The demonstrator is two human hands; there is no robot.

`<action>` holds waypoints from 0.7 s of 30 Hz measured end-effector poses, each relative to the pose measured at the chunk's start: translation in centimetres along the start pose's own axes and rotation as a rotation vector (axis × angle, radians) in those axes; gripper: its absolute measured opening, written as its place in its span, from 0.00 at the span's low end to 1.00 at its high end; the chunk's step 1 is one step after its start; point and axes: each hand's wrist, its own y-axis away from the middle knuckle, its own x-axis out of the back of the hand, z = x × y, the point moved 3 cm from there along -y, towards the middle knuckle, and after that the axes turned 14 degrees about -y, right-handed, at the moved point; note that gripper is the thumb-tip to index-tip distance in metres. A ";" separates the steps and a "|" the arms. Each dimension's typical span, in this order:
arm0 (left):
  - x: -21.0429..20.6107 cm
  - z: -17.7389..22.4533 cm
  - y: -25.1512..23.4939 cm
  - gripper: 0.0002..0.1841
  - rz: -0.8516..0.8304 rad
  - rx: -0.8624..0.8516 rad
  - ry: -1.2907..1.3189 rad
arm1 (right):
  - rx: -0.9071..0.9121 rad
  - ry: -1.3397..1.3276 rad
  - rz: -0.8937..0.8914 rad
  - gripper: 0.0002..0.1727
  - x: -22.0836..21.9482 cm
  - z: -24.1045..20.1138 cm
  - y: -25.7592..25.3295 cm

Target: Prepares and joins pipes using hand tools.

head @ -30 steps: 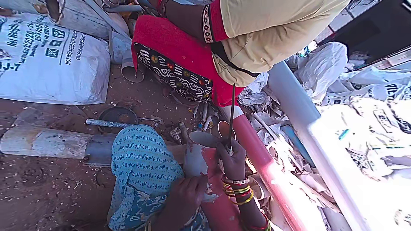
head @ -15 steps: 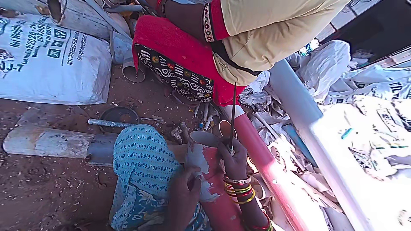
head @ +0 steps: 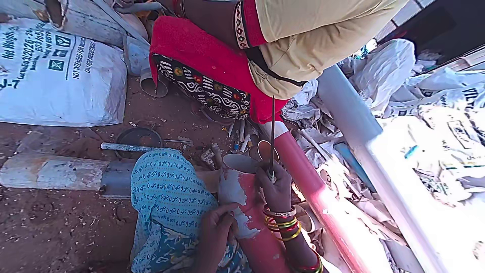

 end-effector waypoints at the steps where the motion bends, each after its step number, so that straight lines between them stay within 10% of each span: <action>1: 0.1 -0.1 -0.1 0.15 -0.010 -0.004 -0.004 | 0.000 0.002 -0.001 0.06 0.0 0.0 0.0; 21: 0.1 -0.6 0.3 0.15 0.024 0.011 0.074 | 0.024 0.025 0.004 0.07 -0.1 -0.1 0.2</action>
